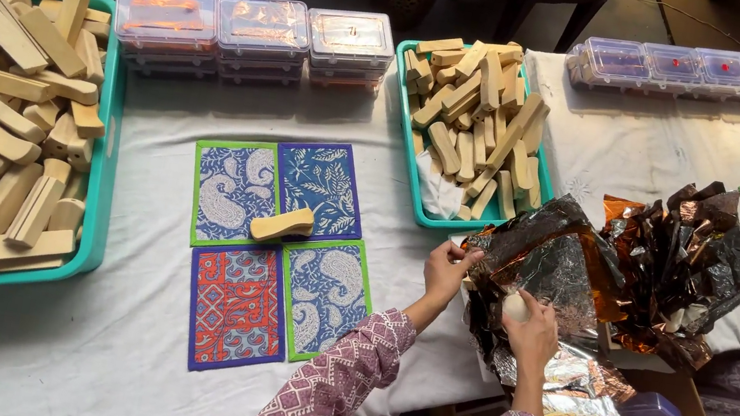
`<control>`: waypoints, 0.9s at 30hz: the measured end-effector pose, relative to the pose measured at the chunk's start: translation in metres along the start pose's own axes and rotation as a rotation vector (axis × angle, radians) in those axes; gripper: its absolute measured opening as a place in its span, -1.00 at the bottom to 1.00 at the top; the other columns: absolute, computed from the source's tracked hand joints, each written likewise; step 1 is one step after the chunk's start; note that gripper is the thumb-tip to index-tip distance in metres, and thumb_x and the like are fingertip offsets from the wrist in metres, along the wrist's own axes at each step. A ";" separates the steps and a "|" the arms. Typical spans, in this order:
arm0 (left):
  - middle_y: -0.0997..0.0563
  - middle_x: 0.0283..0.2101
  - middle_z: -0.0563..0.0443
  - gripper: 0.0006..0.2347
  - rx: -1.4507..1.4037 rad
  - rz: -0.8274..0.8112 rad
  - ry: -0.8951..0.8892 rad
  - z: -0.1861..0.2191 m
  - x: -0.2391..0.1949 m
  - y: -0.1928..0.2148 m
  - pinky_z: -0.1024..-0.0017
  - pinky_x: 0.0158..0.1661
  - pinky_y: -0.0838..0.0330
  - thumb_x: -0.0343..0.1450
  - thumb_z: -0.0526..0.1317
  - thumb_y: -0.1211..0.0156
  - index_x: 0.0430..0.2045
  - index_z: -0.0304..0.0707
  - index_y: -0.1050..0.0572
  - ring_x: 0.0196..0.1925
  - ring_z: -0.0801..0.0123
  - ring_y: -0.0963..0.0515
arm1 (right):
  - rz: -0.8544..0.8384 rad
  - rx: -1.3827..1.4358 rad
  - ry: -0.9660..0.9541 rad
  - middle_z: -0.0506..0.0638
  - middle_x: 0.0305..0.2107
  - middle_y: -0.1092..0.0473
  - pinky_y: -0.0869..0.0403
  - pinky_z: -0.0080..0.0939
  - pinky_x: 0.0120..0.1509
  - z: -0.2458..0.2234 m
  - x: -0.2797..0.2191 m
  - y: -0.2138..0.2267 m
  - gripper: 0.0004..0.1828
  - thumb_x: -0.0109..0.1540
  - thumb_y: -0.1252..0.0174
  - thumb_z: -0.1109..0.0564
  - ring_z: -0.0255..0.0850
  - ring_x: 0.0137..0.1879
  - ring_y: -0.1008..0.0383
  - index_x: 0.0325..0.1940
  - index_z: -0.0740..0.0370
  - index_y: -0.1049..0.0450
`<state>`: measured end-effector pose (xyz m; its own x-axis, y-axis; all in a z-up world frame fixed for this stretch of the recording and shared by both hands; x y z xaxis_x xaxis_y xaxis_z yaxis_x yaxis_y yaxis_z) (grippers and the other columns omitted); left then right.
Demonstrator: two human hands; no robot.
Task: The person wipes wooden blocks with a white cloth and wraps them in metallic foil. They handle the blocks one at a time, wiping each surface before wrapping and placing the finished items aside.
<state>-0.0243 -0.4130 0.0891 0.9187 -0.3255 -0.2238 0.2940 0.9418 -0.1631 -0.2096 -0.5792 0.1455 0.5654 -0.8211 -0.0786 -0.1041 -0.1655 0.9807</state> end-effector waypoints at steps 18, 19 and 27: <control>-0.67 -0.20 0.03 -0.69 -0.533 0.442 -0.140 0.007 0.009 0.441 0.60 -0.19 -0.48 0.42 -0.33 -0.35 -0.04 -0.50 -0.41 -0.23 0.56 -0.61 | 0.309 -0.153 0.078 0.46 0.24 -0.23 -0.29 0.48 0.10 -0.024 0.017 0.013 -0.19 0.15 -0.34 -0.03 0.40 0.22 -0.23 0.43 0.28 -0.28; -0.67 -0.20 0.03 -0.69 -0.533 0.459 -0.148 0.002 0.001 0.454 0.60 -0.19 -0.48 0.42 -0.33 -0.35 -0.04 -0.50 -0.41 -0.23 0.56 -0.61 | 0.304 -0.148 0.096 0.46 0.24 -0.23 -0.29 0.48 0.10 -0.068 0.004 0.026 -0.19 0.15 -0.34 -0.03 0.40 0.22 -0.23 0.43 0.28 -0.28; -0.44 0.03 -0.25 -0.44 0.218 1.334 -0.213 -0.023 -0.118 0.533 0.25 0.07 -0.37 0.34 -0.18 -0.47 0.07 -0.49 -0.23 0.07 0.11 -0.48 | -0.028 0.393 1.107 0.11 0.20 -0.35 -0.34 0.04 0.35 -0.397 -0.133 -0.016 -0.37 0.19 -0.29 0.15 0.10 0.31 -0.33 0.35 0.14 -0.33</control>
<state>0.0182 0.1255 0.0067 0.5515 0.8317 0.0636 -0.8214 0.5282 0.2154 0.0414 -0.2508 0.2114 0.9543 0.0757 0.2890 -0.2163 -0.4921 0.8432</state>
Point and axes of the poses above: each hand's wrist, its own x-axis towards the middle knuckle, its own y-axis out of the back of the hand, z = x × y, the point moved 10 cm from there along x, towards the middle knuckle
